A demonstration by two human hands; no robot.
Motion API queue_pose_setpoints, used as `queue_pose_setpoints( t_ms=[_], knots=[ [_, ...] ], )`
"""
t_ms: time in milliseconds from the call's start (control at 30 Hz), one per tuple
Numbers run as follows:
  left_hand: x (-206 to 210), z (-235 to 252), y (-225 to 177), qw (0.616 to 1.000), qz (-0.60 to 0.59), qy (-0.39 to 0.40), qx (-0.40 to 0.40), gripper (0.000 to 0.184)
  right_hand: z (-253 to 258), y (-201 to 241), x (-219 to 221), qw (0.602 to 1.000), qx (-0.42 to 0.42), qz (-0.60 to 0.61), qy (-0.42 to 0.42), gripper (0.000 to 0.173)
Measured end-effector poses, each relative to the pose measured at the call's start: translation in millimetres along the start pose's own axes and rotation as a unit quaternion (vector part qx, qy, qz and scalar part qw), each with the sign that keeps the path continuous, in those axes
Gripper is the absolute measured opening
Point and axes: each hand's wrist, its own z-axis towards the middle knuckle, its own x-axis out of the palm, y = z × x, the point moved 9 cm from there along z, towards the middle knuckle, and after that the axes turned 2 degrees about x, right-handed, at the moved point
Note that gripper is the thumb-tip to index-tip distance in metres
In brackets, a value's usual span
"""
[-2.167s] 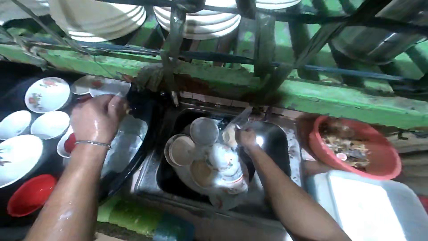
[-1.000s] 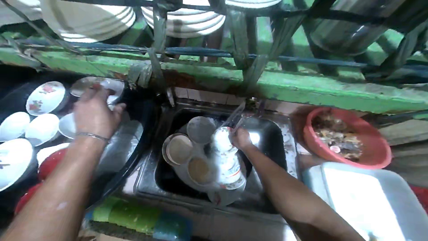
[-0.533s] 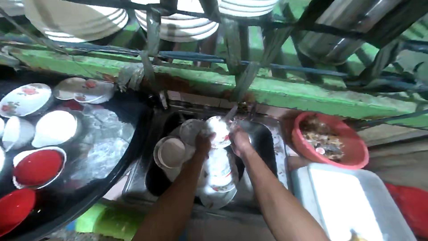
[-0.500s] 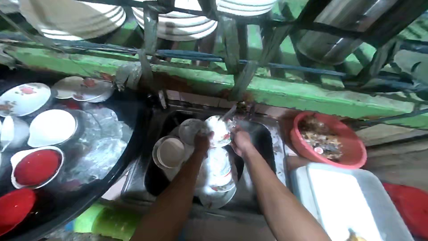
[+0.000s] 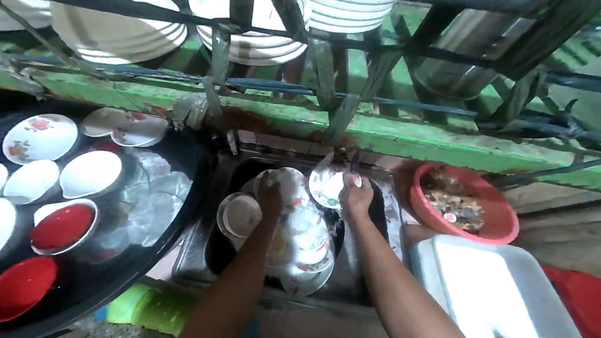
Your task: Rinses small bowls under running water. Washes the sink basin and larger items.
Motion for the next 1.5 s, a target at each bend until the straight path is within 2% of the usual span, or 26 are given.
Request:
queue_pose_setpoints(
  t_ms=[133,233,267,333,367,400,467,567,633,700,733,800,867,933,967,1000,1033,1133,1200,1233,1300,1367,1433,1500],
  knots=[
    [43,-16,-37,0.992,-0.035,0.086,0.089,0.051,-7,-9,25,0.999,0.021,-0.009,0.029,0.035],
    [63,-6,-39,0.987,-0.047,0.148,0.032,0.055,-10,-10,29,0.998,0.045,0.014,0.043,0.042],
    [69,4,-38,0.986,-0.036,0.16,0.027,0.052,-10,-12,30,0.995,0.06,0.04,0.063,0.049],
    [71,17,-48,0.985,-0.014,0.167,0.04,0.043,-9,-20,29,0.986,0.097,0.102,0.093,0.066],
    [70,19,-60,0.984,-0.004,0.168,0.053,0.04,-9,-27,25,0.984,0.118,0.106,0.083,0.067],
    [70,19,-73,0.982,0.023,0.172,0.079,0.037,-9,-36,19,0.987,0.129,0.068,0.065,0.059],
    [77,13,-102,0.955,0.142,0.208,0.154,0.037,-10,-58,12,0.983,0.115,-0.124,0.076,0.04],
    [91,-6,-127,0.881,0.327,0.256,0.228,0.036,-23,-101,25,0.91,0.08,-0.35,0.207,0.041],
    [108,-16,-132,0.829,0.395,0.292,0.265,0.041,-32,-126,31,0.846,0.086,-0.464,0.249,0.054],
    [121,-29,-136,0.792,0.409,0.333,0.307,0.044,-39,-138,32,0.808,0.078,-0.525,0.258,0.068],
    [125,-34,-141,0.782,0.398,0.345,0.335,0.041,-38,-139,31,0.806,0.067,-0.532,0.25,0.067],
    [118,-44,-156,0.763,0.382,0.367,0.369,0.037,-30,-130,27,0.828,0.035,-0.512,0.225,0.055],
    [98,-45,-162,0.758,0.408,0.365,0.354,0.038,-20,-111,23,0.856,0.0,-0.483,0.186,0.041],
    [61,-40,-165,0.787,0.395,0.302,0.367,0.031,-11,-86,25,0.871,-0.033,-0.464,0.159,0.034],
    [33,-39,-167,0.816,0.349,0.242,0.392,0.028,-7,-76,28,0.873,-0.046,-0.461,0.156,0.034],
    [3,-37,-169,0.841,0.326,0.198,0.384,0.028,-4,-68,33,0.868,-0.055,-0.467,0.161,0.035],
    [-28,-34,-170,0.852,0.328,0.146,0.38,0.029,-2,-62,39,0.859,-0.057,-0.478,0.173,0.039],
    [-134,-29,-178,0.877,0.33,-0.005,0.348,0.031,3,-50,56,0.849,-0.075,-0.487,0.191,0.042],
    [-206,-30,-179,0.875,0.32,-0.098,0.351,0.036,6,-45,69,0.839,-0.095,-0.497,0.197,0.045],
    [-237,-28,-176,0.88,0.329,-0.125,0.32,0.041,8,-43,75,0.834,-0.107,-0.503,0.202,0.047],
    [-292,-14,-154,0.911,0.321,-0.161,0.203,0.048,11,-34,84,0.837,-0.127,-0.491,0.206,0.046],
    [-334,2,-123,0.927,0.297,-0.199,0.115,0.048,14,-25,87,0.845,-0.109,-0.483,0.205,0.044],
    [-356,12,-95,0.925,0.296,-0.228,0.066,0.051,17,-19,83,0.874,-0.075,-0.438,0.199,0.045],
    [-353,11,-91,0.912,0.323,-0.24,0.08,0.057,19,-19,78,0.921,-0.051,-0.329,0.202,0.042]
  ],
)
